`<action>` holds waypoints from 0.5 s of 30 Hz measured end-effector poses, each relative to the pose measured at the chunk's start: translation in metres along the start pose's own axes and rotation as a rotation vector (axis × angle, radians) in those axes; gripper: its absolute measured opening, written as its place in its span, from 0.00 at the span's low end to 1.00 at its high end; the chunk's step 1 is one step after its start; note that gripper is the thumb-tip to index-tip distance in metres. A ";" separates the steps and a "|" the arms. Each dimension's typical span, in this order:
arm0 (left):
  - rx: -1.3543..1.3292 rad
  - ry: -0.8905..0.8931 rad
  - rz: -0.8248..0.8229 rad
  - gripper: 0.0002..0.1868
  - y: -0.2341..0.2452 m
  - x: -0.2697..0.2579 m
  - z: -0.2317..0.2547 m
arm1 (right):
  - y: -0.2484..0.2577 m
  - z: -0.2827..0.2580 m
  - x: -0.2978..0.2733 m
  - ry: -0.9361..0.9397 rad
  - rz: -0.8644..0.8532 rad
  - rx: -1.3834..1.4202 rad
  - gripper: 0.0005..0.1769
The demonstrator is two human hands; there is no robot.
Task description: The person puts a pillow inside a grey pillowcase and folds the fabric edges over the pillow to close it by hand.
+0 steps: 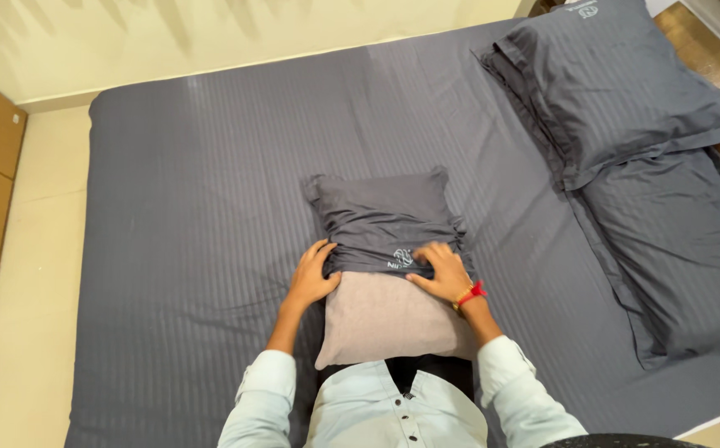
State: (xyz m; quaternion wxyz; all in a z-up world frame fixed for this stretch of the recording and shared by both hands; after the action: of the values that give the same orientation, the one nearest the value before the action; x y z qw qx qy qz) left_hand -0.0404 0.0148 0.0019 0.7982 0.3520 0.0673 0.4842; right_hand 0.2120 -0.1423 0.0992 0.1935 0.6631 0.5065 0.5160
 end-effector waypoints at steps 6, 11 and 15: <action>0.404 -0.023 0.139 0.26 -0.004 0.002 0.016 | -0.084 0.000 0.005 0.036 -0.182 0.057 0.12; 0.330 -0.078 0.199 0.22 -0.021 -0.001 -0.011 | -0.072 -0.014 0.000 -0.156 -0.345 0.205 0.19; 0.479 0.095 -0.026 0.08 -0.042 0.005 -0.015 | -0.049 -0.041 0.032 0.015 -0.114 0.065 0.25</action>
State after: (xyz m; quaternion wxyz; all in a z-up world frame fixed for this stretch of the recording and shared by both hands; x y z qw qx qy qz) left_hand -0.0141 0.0140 -0.0344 0.6939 0.5072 0.2224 0.4601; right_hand 0.1509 -0.1048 0.0929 0.1970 0.6354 0.5613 0.4923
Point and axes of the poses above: each hand's wrist, its own x-axis towards the middle knuckle, its own y-axis out of the back of the hand, z = x × y, the point moved 6 cm from there along x, towards the middle knuckle, and after that the axes turned 7 degrees about y, right-handed, at the moved point
